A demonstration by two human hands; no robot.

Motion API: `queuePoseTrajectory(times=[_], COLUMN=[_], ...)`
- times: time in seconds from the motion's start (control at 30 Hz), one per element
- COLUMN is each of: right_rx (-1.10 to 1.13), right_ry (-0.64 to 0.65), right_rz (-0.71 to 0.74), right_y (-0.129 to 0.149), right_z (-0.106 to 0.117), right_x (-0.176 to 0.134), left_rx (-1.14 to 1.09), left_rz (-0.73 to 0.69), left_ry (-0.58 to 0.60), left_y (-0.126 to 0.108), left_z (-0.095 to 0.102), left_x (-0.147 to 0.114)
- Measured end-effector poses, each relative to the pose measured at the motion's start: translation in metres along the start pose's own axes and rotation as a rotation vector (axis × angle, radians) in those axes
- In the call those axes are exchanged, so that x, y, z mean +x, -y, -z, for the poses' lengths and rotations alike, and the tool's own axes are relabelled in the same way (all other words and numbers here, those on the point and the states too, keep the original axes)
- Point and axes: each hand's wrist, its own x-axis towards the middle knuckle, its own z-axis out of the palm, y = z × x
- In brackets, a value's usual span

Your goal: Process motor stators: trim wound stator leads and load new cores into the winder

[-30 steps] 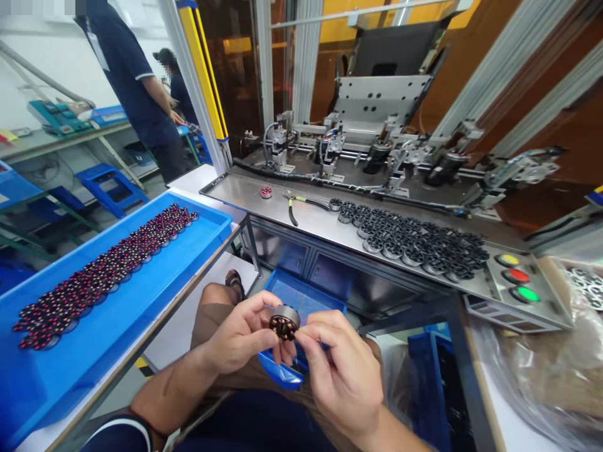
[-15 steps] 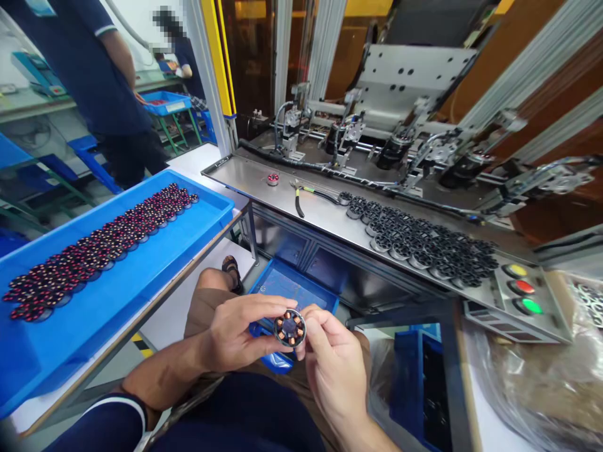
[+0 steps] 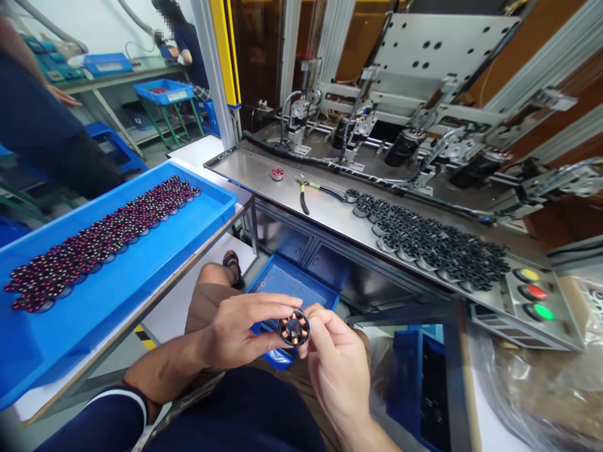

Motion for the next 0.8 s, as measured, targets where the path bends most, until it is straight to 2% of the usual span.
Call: queuePoseTrajectory(times=[0.07,0.13,0.2,0.27,0.3,0.33,0.4,0.47,0.5,0.6,0.63,0.73,0.8], right_rx=[-0.089,-0.250,-0.473,-0.711,-0.815,-0.905,-1.047,-1.111,-1.110,-1.060,-1.029,-0.839,-0.733], right_ry=[0.003,0.005,0.031,0.115,0.164,0.208,0.253,0.270,0.292,0.376,0.366,0.231,0.224], right_rz=[0.095,0.258,0.494,0.726,0.822,0.897,0.995,1.053,1.070,1.046,1.007,0.855,0.782], right_y=[0.002,0.008,0.017,0.028,0.032,0.036,0.041,0.043,0.043,0.045,0.046,0.049,0.050], right_z=[0.001,0.002,0.005,0.009,0.011,0.014,0.020,0.027,0.030,0.039,0.041,0.045,0.044], right_x=[0.001,0.003,0.005,0.005,0.005,0.005,0.004,0.003,0.002,-0.001,-0.002,-0.001,0.001], left_rx=[-0.098,-0.291,-0.572,-0.848,-0.960,-1.052,-1.179,-1.232,-1.230,-1.177,-1.160,-1.130,-1.134], left_rz=[0.046,0.143,0.292,0.496,0.607,0.713,0.878,0.952,0.960,0.910,0.890,0.857,0.841], left_ry=[-0.004,0.004,-0.026,-0.083,-0.074,-0.016,0.180,0.307,0.305,0.206,0.183,0.140,0.124], left_y=[-0.001,-0.002,0.000,0.005,0.008,0.010,0.015,0.015,0.014,0.008,0.006,0.002,0.002], left_z=[-0.001,-0.001,-0.003,-0.005,-0.007,-0.008,-0.012,-0.014,-0.015,-0.015,-0.015,-0.014,-0.014], left_x=[-0.002,-0.004,-0.006,-0.005,-0.005,-0.003,0.000,0.002,0.003,0.003,0.003,0.003,0.002])
